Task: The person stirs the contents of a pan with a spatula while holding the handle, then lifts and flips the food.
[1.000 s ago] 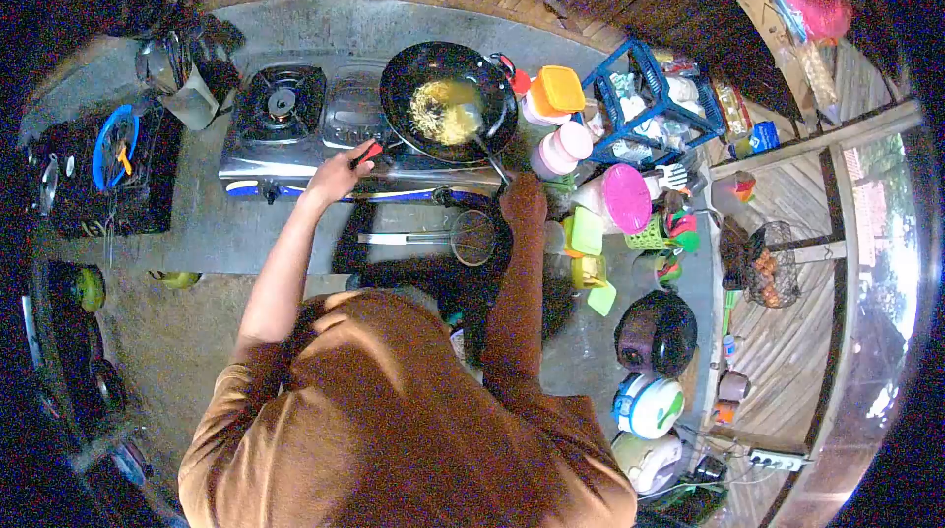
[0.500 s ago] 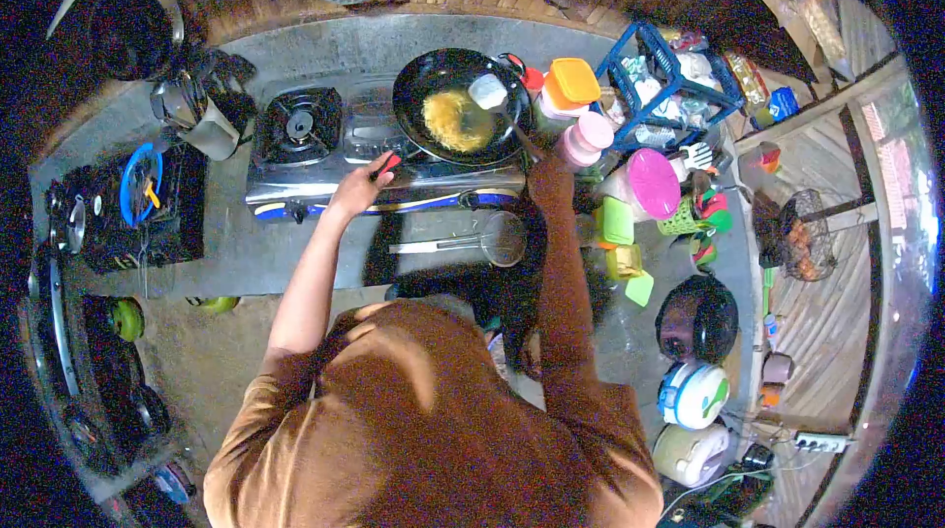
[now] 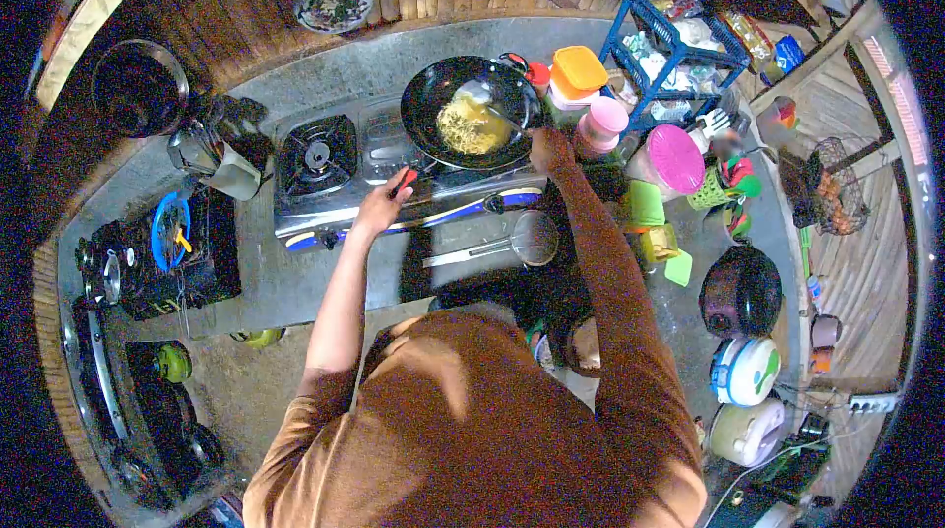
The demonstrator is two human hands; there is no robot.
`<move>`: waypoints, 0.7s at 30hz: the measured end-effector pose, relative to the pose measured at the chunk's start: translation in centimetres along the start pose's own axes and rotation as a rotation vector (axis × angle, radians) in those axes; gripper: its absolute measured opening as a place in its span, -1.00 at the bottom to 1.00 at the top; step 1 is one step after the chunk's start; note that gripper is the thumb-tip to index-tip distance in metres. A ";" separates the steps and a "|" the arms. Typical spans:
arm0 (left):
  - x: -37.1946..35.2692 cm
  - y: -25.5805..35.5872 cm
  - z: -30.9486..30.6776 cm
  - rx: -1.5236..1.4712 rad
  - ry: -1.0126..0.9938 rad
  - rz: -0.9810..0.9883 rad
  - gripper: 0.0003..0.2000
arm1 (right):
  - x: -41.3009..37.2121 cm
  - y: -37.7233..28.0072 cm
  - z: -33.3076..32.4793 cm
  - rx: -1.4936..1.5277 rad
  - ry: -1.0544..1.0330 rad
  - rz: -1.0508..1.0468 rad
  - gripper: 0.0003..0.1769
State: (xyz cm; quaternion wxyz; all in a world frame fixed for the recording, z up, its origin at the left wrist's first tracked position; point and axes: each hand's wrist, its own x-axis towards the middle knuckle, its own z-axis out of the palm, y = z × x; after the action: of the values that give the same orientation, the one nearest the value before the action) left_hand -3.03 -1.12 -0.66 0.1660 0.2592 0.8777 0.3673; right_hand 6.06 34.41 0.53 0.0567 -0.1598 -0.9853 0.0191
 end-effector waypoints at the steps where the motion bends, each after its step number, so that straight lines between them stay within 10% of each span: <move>1: 0.0 0.0 0.0 0.003 -0.002 -0.001 -0.51 | 0.4 0.4 1.0 0.129 0.010 -0.082 -0.72; 21: 0.1 0.2 -0.8 0.039 -0.077 -0.034 -0.48 | -11.2 -0.3 -15.6 -0.113 0.067 -0.058 -0.68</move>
State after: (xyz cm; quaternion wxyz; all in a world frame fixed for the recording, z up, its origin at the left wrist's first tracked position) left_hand -3.40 -1.39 -0.01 0.2008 0.2611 0.8820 0.3371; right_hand 18.33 30.92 14.89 0.0812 -0.1347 -0.9866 -0.0434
